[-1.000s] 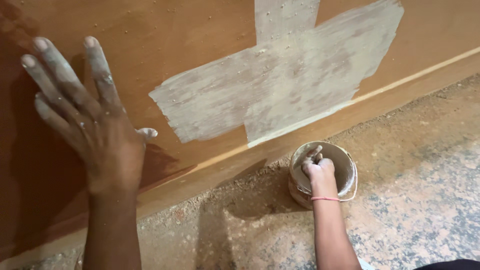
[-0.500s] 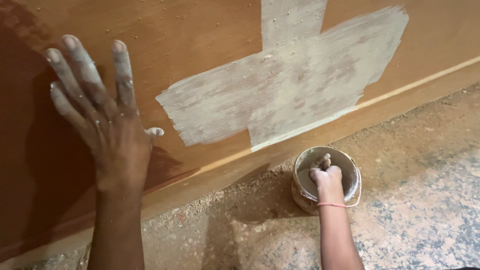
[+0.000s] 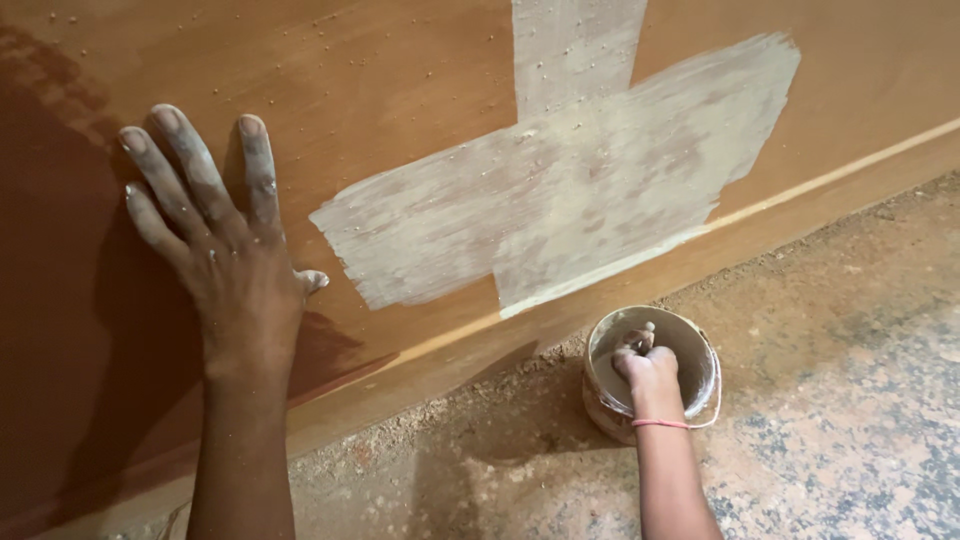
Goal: The person applies a light-colored paint to a brown wall using a wide brush, repeatedly dipping the brush into a bucket and spreading the paint in horizontal strokes. The person occasionally steadies the wall with the left hand while painting with the right.
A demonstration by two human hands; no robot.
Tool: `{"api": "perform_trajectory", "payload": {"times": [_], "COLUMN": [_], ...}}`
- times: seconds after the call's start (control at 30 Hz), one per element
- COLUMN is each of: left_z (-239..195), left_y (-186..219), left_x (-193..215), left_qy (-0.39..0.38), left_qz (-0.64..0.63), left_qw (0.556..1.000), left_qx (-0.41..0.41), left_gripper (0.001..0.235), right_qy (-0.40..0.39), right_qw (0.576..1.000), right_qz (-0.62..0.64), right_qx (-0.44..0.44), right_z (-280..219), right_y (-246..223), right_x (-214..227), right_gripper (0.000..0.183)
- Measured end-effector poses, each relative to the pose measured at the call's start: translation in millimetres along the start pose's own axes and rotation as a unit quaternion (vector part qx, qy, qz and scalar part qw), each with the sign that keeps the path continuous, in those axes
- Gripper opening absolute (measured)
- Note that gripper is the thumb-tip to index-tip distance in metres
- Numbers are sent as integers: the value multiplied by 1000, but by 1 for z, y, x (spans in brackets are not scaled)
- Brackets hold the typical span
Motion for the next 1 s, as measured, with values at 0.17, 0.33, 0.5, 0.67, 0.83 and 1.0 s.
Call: {"api": "perform_trajectory", "payload": {"times": [0.17, 0.33, 0.5, 0.67, 0.83, 1.0], "left_z": [1, 0, 0, -2, 2, -2], "left_y": [1, 0, -1, -4, -5, -6], "left_x": [0, 1, -2, -5, -7, -5], "left_qy": [14, 32, 20, 33, 32, 34], "left_qz": [0, 5, 1, -13, -22, -16], "left_qw": [1000, 999, 1000, 999, 999, 999], "left_qx": [-9, -22, -18, -28, -24, -30], "left_gripper": [154, 154, 154, 152, 156, 152], "right_qy": [-6, -27, -64, -119, -73, -120], "right_qw": [1000, 999, 995, 971, 960, 967], "right_qz": [-11, -30, -81, -203, -271, -226], "right_qx": [-6, -6, 5, 37, 8, 15], "right_z": [-11, -37, -89, -140, -148, -139], "right_y": [5, 12, 24, 60, 103, 120], "right_x": [-1, -11, -20, -15, 17, 30], "right_gripper": [30, 29, 27, 26, 14, 16]}}
Point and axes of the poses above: each hand's wrist, its own z-axis towards the middle knuckle, its own x-axis out of the back of the hand, y = z × x, the point moved 5 cm from there along z, towards the middle knuckle, and after that the axes turned 5 degrees about -z, right-handed, at the moved point
